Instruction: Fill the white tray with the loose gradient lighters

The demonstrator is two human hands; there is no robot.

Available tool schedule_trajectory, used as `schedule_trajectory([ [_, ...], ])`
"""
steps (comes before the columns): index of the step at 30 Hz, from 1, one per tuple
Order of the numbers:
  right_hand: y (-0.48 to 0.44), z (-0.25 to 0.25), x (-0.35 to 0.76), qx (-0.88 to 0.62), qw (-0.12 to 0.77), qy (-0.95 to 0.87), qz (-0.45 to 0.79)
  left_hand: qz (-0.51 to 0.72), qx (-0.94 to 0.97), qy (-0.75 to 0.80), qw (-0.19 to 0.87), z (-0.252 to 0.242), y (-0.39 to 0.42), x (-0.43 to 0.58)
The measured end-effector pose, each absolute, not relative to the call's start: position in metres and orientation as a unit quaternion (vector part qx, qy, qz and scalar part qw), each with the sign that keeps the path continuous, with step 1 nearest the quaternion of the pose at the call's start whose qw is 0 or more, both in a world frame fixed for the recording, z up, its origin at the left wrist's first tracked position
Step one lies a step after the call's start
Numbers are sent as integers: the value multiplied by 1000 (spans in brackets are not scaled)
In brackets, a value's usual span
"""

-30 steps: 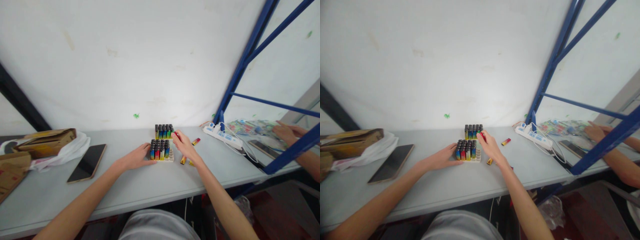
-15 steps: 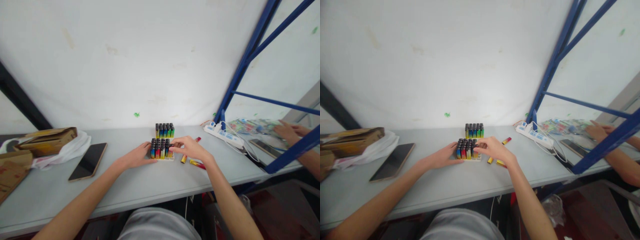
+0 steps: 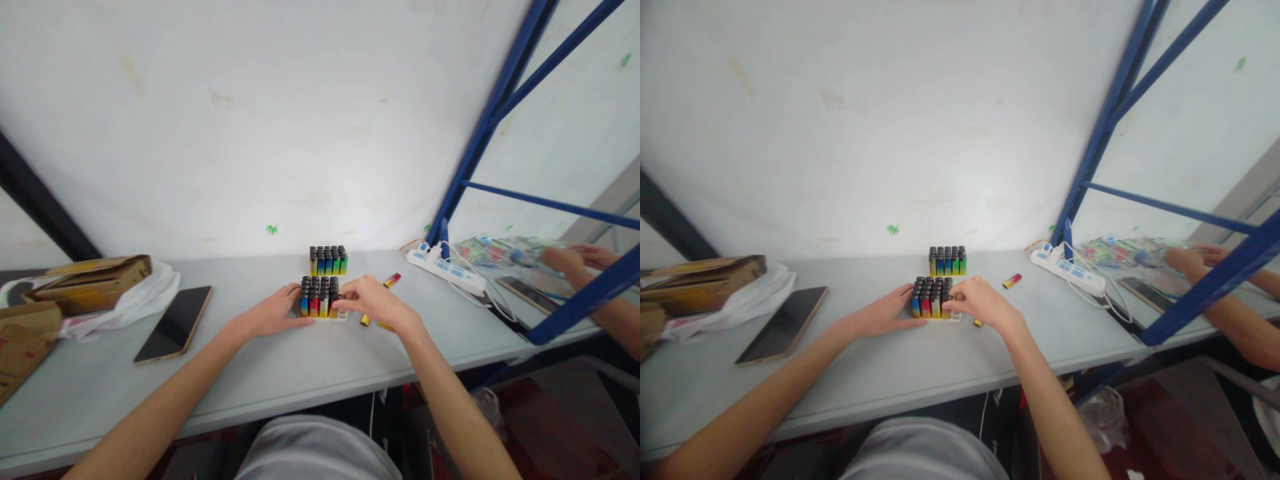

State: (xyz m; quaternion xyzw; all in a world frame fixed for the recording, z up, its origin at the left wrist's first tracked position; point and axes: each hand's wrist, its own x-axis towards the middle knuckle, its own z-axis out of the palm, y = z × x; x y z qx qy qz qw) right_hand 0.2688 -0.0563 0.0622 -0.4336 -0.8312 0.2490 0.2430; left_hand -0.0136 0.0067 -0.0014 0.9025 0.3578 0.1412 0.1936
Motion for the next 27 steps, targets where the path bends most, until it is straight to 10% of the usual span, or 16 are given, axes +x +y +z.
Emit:
schedule_trajectory([
  [27,-29,30,312,-701,21,-703,116,126,905,369,167,-5,9,-17],
])
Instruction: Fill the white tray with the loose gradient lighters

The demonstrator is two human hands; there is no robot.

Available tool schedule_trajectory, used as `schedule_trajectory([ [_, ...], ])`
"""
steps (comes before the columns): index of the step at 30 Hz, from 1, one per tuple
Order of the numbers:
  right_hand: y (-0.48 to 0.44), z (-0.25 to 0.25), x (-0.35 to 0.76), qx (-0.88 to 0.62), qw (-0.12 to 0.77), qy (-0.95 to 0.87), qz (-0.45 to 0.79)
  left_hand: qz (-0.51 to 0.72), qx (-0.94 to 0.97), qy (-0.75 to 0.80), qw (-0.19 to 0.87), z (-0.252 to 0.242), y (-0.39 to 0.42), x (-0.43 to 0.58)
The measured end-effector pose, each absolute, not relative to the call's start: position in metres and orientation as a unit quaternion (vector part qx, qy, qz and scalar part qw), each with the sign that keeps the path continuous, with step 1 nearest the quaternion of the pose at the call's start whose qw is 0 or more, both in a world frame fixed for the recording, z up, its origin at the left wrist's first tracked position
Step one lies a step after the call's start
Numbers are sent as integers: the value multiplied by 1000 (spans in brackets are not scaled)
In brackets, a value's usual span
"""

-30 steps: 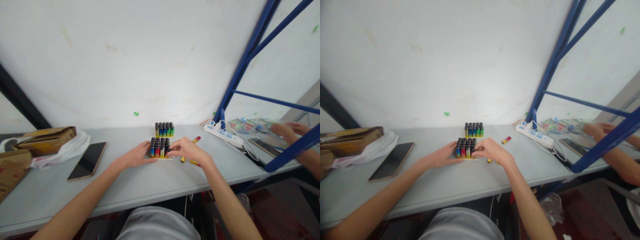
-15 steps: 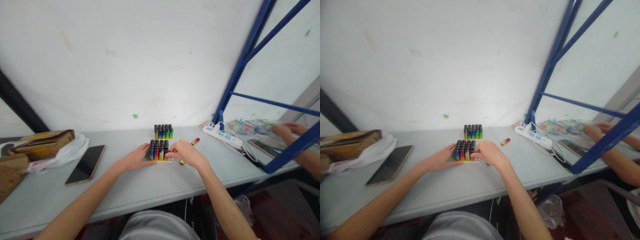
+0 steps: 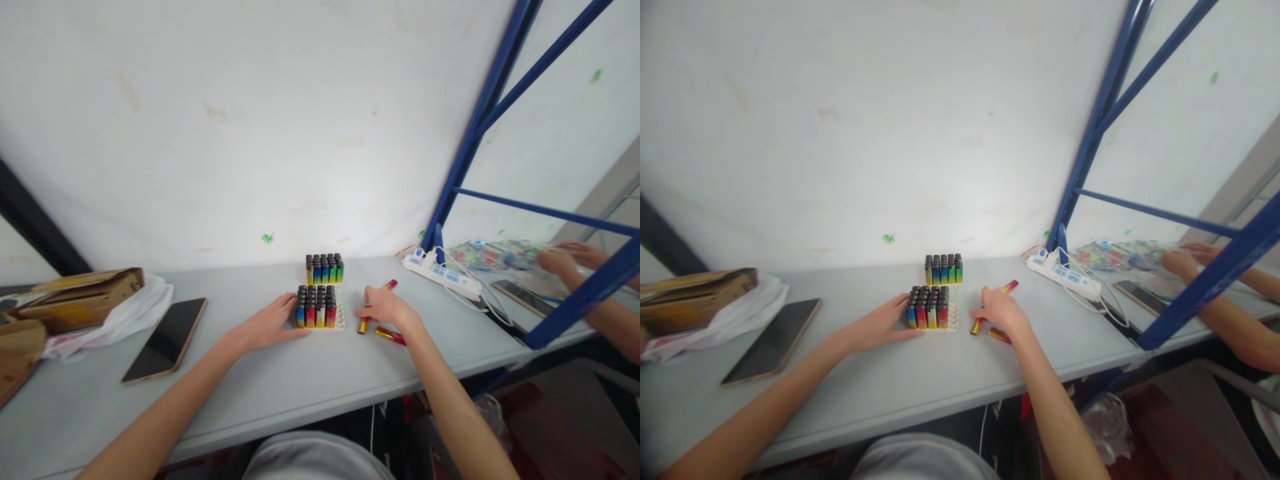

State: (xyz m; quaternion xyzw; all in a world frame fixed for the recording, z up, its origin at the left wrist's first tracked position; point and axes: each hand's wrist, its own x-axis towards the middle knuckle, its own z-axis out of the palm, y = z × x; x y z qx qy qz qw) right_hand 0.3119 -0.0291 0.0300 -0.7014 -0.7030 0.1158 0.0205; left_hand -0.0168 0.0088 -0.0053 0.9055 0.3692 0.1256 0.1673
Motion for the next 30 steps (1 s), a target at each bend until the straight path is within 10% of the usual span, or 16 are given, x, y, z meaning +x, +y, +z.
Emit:
schedule_trajectory([
  [14,-17,33,296,-460,448,-666,379,159,904,353,182,-7,10,-17],
  [30,-14,19,265,-583,496,-624,156,164,900,360,184,-1,23,-31],
])
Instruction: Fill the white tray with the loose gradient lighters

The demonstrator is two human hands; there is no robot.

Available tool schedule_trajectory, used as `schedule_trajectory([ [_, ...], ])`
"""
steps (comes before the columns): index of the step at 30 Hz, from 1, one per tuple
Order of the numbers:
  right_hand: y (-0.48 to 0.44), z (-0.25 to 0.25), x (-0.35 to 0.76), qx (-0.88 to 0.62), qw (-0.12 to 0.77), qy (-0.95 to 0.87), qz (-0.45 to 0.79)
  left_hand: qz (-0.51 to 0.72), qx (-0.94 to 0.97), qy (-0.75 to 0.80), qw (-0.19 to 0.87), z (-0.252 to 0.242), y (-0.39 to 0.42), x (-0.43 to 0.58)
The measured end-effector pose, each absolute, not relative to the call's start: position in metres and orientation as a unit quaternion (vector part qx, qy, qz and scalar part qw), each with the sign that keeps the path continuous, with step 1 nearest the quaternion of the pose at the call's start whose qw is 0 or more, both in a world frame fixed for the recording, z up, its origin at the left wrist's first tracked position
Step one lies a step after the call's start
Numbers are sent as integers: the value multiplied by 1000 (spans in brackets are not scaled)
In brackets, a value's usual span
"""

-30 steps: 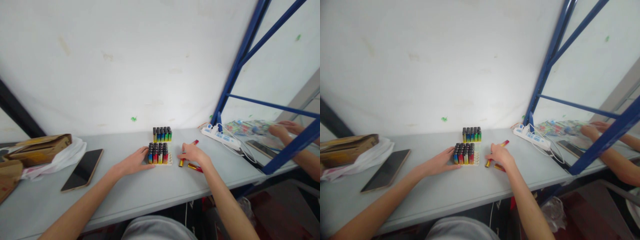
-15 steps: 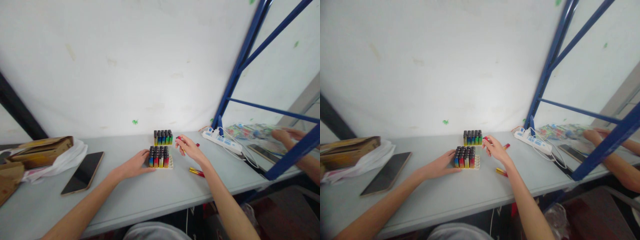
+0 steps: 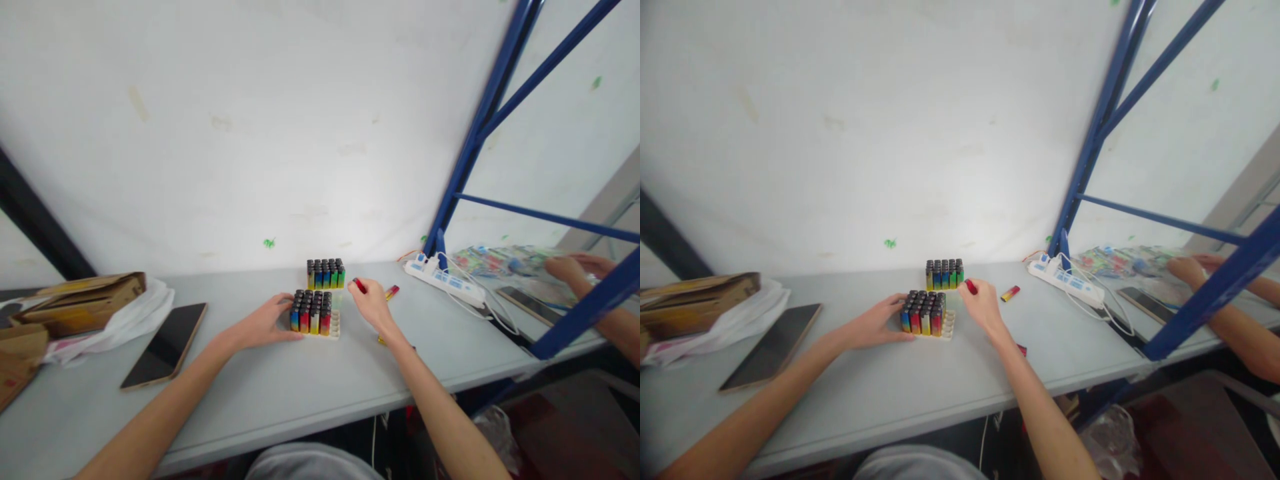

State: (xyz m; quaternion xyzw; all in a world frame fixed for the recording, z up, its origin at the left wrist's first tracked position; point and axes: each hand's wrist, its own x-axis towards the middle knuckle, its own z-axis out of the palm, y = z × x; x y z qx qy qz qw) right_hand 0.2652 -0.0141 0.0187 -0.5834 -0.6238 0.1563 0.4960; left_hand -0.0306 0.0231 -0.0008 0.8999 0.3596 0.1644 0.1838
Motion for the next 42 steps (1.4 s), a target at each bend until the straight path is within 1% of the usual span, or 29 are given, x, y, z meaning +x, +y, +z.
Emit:
schedule_trajectory([
  [5,-16,19,264,-588,488,-633,127,158,900,365,177,-2,25,-33],
  [16,-14,16,265,-571,469,-660,137,156,902,364,172,-3,25,-32],
  [18,-14,16,267,-557,461,-673,156,148,902,368,172,-3,24,-32],
  [23,-12,12,273,-476,406,-733,266,150,899,371,177,-2,23,-31],
  [24,-11,12,274,-467,396,-746,260,154,900,368,177,-1,23,-31],
  [26,-12,12,275,-471,372,-772,210,160,901,362,177,-1,22,-31],
  [29,-14,15,274,-494,316,-797,146,158,901,363,180,-1,22,-30],
  [32,-17,16,271,-504,287,-801,147,153,901,366,176,-2,22,-30],
  [37,-15,15,276,-499,277,-805,161,169,901,359,174,-6,23,-31],
  [42,-12,14,283,-470,262,-829,156,155,899,369,177,-3,20,-31],
])
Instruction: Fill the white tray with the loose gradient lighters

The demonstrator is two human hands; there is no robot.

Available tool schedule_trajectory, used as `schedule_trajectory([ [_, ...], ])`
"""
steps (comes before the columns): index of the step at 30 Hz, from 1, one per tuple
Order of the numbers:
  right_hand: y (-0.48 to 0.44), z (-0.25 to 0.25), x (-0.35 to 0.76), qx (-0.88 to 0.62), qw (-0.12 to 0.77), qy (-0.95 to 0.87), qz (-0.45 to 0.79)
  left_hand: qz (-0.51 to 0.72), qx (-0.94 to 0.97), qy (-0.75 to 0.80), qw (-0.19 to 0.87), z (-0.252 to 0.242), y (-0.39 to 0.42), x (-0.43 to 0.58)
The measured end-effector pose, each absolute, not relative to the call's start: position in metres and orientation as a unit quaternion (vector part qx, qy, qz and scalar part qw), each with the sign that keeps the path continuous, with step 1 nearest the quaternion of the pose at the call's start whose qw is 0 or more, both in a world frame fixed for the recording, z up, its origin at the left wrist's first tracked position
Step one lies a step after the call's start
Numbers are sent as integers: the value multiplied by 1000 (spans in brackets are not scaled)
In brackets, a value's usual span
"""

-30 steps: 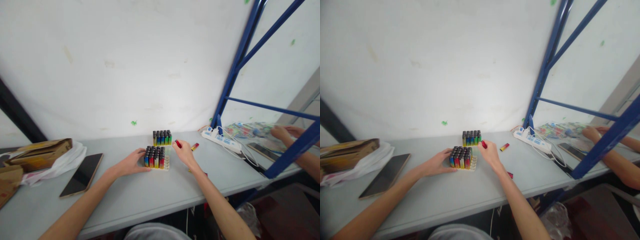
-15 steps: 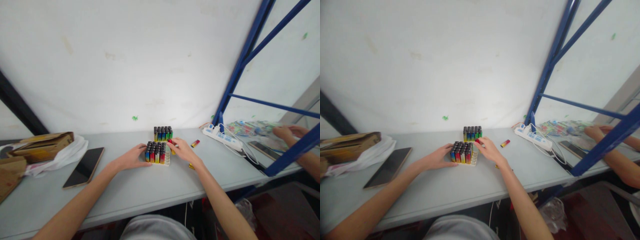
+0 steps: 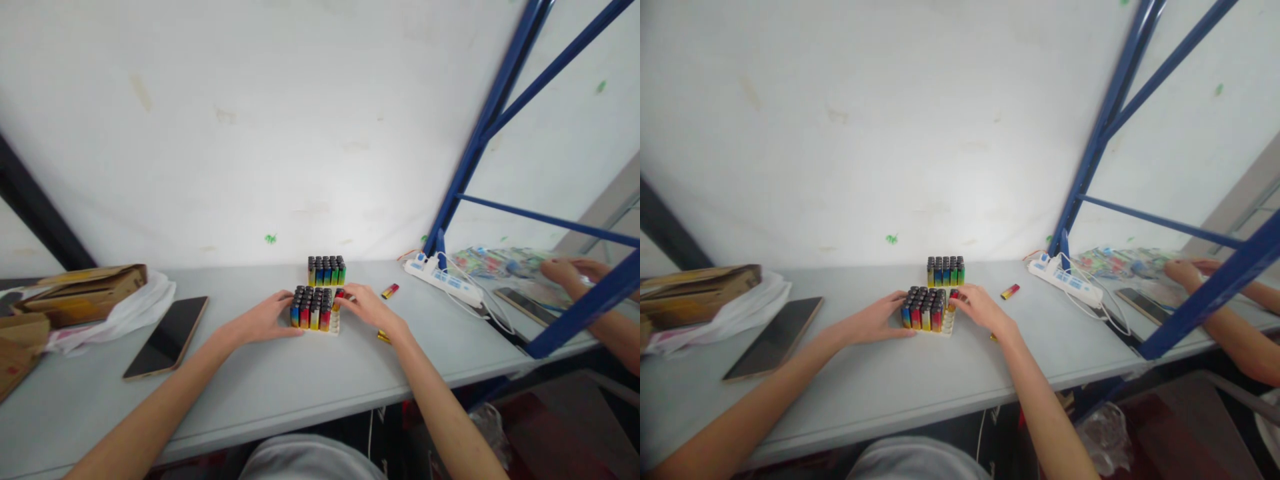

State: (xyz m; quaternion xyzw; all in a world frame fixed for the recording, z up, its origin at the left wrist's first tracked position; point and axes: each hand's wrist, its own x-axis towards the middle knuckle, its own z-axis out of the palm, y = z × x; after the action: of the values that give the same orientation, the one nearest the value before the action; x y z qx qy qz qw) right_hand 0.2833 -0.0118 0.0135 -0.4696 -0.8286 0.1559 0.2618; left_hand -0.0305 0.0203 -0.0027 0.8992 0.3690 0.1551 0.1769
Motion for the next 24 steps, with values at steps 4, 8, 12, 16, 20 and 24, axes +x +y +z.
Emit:
schedule_trajectory([
  [4,-12,10,280,-473,239,-826,191,165,900,361,178,-1,19,-30],
  [8,-14,17,289,-485,221,-823,196,164,899,362,185,-3,21,-31],
  [12,-28,39,327,-537,200,-791,217,154,900,367,181,-5,22,-31],
  [16,-51,60,365,-610,88,-740,270,150,902,366,173,-8,24,-32],
  [20,-59,63,371,-640,-3,-714,284,153,902,365,173,-8,24,-32],
  [24,-48,52,363,-631,-39,-729,263,145,903,366,172,-6,22,-32],
])
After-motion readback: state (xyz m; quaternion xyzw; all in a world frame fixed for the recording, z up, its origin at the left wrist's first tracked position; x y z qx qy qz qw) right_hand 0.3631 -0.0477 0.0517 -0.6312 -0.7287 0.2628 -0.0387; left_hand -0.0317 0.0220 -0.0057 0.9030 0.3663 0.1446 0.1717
